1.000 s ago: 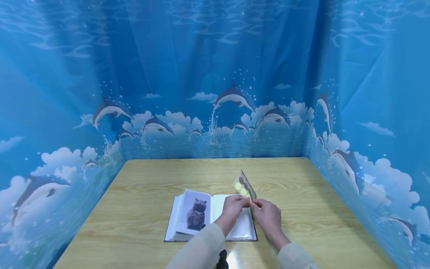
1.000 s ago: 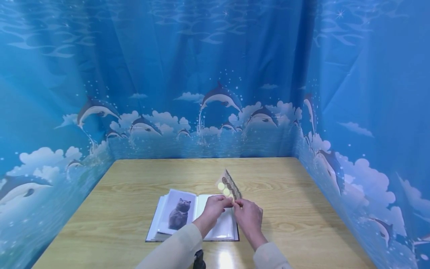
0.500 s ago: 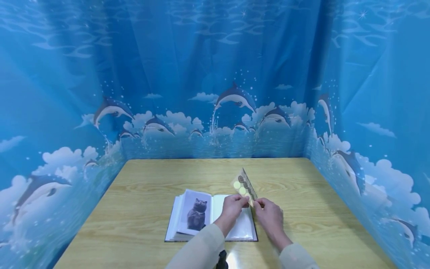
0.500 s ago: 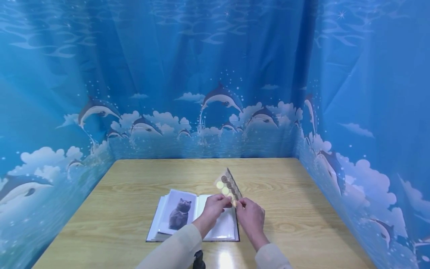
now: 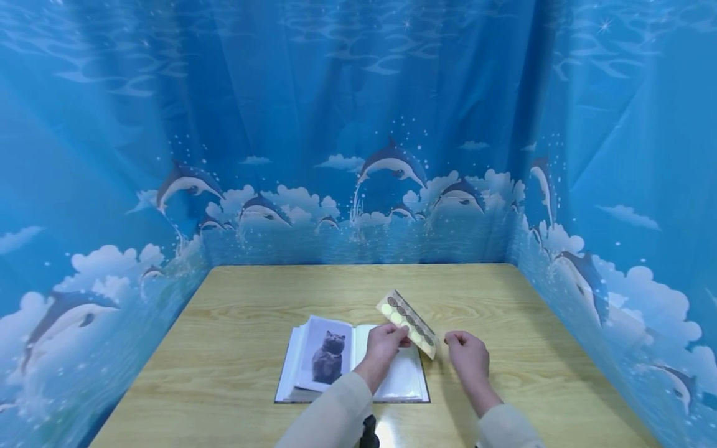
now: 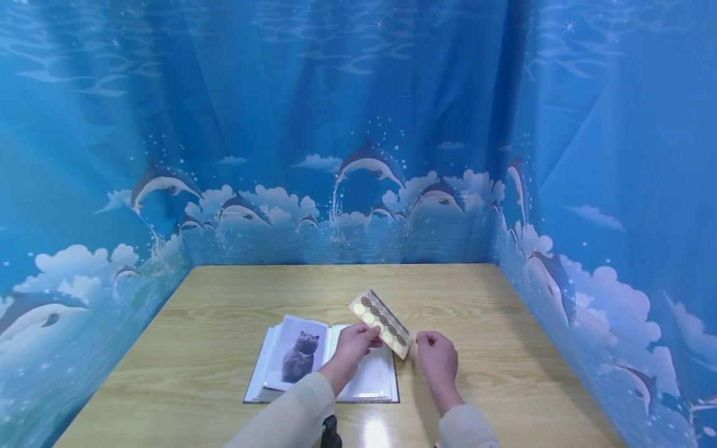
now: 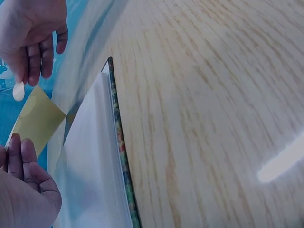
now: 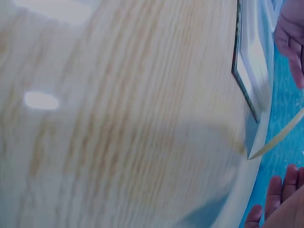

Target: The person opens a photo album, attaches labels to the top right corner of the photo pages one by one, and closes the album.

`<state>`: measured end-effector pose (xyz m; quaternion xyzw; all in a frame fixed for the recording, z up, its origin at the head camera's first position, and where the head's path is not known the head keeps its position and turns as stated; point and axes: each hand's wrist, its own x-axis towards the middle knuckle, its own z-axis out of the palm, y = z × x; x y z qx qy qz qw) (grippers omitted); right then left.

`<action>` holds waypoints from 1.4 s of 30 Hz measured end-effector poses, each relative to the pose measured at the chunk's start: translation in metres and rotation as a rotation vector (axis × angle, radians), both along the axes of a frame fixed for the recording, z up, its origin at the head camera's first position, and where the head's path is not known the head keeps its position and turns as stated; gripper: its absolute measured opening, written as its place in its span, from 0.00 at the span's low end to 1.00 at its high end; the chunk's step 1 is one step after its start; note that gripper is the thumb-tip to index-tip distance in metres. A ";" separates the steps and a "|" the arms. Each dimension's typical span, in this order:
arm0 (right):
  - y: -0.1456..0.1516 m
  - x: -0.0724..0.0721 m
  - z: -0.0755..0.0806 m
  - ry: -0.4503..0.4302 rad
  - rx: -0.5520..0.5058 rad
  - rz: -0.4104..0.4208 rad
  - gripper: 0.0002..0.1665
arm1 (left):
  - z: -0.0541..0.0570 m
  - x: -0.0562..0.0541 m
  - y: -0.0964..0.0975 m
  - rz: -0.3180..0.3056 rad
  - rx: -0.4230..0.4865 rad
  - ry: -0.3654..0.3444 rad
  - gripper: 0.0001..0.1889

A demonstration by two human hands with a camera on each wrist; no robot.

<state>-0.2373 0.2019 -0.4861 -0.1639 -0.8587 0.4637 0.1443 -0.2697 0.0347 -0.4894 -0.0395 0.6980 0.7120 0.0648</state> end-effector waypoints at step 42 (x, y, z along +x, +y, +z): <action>-0.009 -0.003 0.008 -0.034 -0.091 0.018 0.20 | 0.003 0.004 0.005 -0.240 -0.493 0.290 0.15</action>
